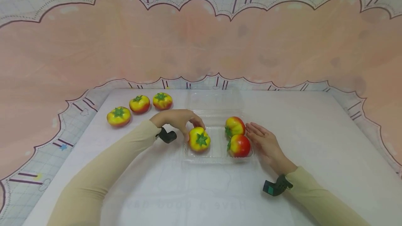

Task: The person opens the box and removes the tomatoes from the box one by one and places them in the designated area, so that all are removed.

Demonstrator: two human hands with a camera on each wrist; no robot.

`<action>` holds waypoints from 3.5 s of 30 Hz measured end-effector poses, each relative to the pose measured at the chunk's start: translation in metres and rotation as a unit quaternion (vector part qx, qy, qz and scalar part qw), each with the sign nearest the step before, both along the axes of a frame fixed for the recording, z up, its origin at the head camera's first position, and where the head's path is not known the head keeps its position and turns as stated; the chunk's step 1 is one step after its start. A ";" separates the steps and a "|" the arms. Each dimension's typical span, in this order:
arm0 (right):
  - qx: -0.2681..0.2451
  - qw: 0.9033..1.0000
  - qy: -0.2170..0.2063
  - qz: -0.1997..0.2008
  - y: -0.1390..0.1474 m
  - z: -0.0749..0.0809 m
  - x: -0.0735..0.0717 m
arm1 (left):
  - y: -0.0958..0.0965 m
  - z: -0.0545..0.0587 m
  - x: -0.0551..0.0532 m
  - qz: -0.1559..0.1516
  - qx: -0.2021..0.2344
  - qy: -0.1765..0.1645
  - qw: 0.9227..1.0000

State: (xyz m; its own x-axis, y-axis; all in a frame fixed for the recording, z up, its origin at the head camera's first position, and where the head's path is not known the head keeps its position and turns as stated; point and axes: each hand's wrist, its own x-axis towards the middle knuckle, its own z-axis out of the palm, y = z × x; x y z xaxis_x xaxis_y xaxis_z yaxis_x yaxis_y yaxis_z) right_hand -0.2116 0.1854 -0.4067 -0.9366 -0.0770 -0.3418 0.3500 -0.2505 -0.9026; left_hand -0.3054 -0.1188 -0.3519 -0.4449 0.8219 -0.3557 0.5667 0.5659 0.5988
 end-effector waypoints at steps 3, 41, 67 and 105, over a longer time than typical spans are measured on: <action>0.003 1.000 -0.001 -0.006 -0.001 0.001 0.001 | 0.000 -0.001 0.000 0.004 0.010 0.001 1.000; -0.012 1.000 -0.015 -0.013 -0.001 0.001 0.000 | -0.053 -0.008 0.041 0.258 0.228 0.103 0.933; 0.003 1.000 -0.004 -0.005 0.000 -0.001 0.000 | -0.084 -0.020 0.052 0.407 0.249 0.144 0.867; 0.000 1.000 0.013 0.010 0.002 -0.004 0.000 | -0.113 -0.050 0.026 0.474 0.171 0.087 0.860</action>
State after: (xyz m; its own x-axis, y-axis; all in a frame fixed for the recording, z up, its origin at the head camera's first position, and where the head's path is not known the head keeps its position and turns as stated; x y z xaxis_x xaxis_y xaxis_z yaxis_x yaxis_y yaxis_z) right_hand -0.2115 0.1879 -0.4103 -0.9435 -0.0950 -0.3176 0.3314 -0.2431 -0.9116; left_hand -0.2795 -0.2321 -0.4018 -0.9942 0.1049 -0.0257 0.0465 0.6303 0.7750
